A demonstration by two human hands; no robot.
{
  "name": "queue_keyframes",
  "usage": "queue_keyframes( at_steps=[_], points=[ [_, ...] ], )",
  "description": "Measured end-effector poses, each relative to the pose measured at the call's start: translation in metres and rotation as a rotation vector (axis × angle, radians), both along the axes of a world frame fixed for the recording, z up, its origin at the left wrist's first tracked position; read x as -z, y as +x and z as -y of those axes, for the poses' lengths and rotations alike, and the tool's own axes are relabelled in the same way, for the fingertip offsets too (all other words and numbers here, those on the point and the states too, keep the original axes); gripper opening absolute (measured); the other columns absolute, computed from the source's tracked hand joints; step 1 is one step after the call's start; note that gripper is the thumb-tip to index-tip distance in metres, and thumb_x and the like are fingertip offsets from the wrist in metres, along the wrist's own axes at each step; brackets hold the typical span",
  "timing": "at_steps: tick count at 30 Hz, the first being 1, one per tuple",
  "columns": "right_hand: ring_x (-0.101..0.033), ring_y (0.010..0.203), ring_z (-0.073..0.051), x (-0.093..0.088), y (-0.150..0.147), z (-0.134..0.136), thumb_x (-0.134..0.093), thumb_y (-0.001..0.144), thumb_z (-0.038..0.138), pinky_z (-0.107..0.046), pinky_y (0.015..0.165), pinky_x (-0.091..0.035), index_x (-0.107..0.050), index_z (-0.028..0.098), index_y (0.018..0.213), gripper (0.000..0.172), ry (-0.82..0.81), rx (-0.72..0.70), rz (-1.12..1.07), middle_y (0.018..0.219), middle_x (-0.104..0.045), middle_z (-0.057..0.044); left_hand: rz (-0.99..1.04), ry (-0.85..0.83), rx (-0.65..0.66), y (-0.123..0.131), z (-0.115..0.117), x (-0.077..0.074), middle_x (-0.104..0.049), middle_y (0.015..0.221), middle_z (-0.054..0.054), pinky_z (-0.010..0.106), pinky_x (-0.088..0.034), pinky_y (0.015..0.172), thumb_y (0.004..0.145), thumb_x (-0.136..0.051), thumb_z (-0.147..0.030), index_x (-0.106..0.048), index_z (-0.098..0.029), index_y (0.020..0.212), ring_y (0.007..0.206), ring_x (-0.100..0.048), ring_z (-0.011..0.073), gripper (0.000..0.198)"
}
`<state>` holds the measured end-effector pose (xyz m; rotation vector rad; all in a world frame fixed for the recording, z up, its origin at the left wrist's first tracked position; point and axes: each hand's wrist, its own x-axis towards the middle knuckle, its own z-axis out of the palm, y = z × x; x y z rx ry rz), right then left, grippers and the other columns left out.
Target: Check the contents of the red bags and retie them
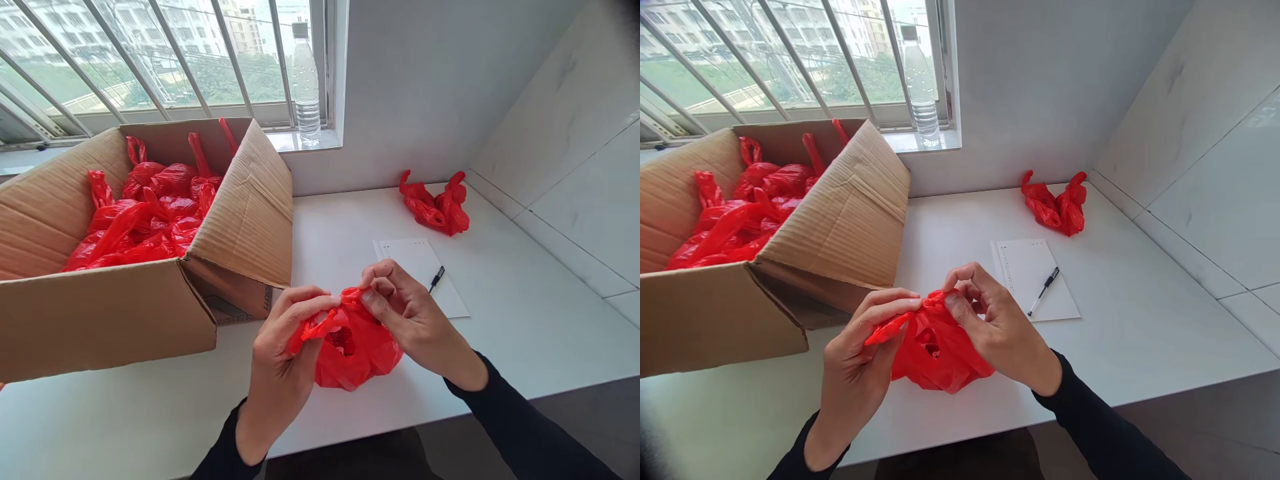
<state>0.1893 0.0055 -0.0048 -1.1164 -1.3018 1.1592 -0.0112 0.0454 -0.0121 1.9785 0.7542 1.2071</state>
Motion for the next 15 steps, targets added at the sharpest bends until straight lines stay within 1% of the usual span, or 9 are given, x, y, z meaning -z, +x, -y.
queue_keyframes(
  at_steps=[2, 4, 6, 9, 12, 15],
  points=[
    [-0.052, 0.082, -0.013, -0.002, 0.002, -0.001, -0.059, 0.102, 0.034, -0.028, 0.074, -0.045, -0.058, 0.030, 0.103, 0.004, 0.028, 0.040, 0.028, 0.095, -0.056, 0.004, 0.005, -0.023, -0.002, -0.002, 0.000, 0.001, -0.064, 0.116, 0.002, 0.025, -0.048, 0.089, 0.100, -0.056, -0.012, -0.072, -0.027, 0.116, 0.106, -0.061, 0.0136, 0.027],
    [-0.054, 0.089, -0.013, -0.005, 0.006, -0.001, -0.064, 0.100, 0.030, -0.028, 0.080, -0.046, -0.061, 0.031, 0.105, 0.006, 0.032, 0.048, 0.026, 0.099, -0.058, 0.004, -0.001, -0.048, 0.002, -0.005, 0.000, 0.001, -0.063, 0.117, 0.003, 0.025, -0.048, 0.091, 0.101, -0.056, -0.013, -0.072, -0.028, 0.118, 0.108, -0.060, 0.0141, 0.028],
    [-0.056, 0.088, -0.012, -0.007, 0.009, 0.000, -0.066, 0.099, 0.031, -0.027, 0.080, -0.047, -0.063, 0.031, 0.106, 0.008, 0.001, 0.026, -0.002, 0.098, -0.061, 0.004, -0.008, -0.078, 0.036, -0.008, 0.001, 0.001, -0.062, 0.121, 0.004, 0.026, -0.048, 0.092, 0.101, -0.056, -0.016, -0.071, -0.029, 0.121, 0.112, -0.059, 0.0155, 0.028],
    [-0.057, 0.084, -0.011, -0.009, 0.009, 0.002, -0.067, 0.098, 0.035, -0.025, 0.076, -0.048, -0.065, 0.030, 0.102, 0.007, -0.025, 0.023, -0.029, 0.094, -0.063, 0.004, 0.004, -0.114, 0.125, -0.008, 0.004, 0.000, -0.058, 0.131, 0.005, 0.030, -0.049, 0.095, 0.102, -0.057, -0.023, -0.070, -0.032, 0.124, 0.121, -0.056, 0.0202, 0.027],
    [-0.055, 0.078, -0.010, -0.009, 0.006, 0.003, -0.068, 0.097, 0.036, -0.024, 0.072, -0.046, -0.067, 0.028, 0.096, 0.008, -0.023, 0.083, -0.001, 0.088, -0.062, 0.005, -0.004, -0.141, 0.128, -0.007, 0.007, -0.001, -0.057, 0.132, 0.005, 0.032, -0.047, 0.098, 0.104, -0.053, -0.024, -0.070, -0.029, 0.111, 0.128, -0.052, 0.0222, 0.019],
    [-0.055, 0.077, -0.011, -0.002, 0.012, 0.003, -0.069, 0.096, 0.040, -0.026, 0.073, -0.046, -0.068, 0.026, 0.094, 0.014, -0.073, 0.140, 0.037, 0.085, -0.062, 0.004, -0.058, -0.195, 0.131, -0.015, 0.010, 0.002, -0.061, 0.120, 0.005, 0.034, -0.043, 0.104, 0.107, -0.044, -0.026, -0.062, -0.026, 0.096, 0.134, -0.047, 0.0236, 0.021]
  ],
)
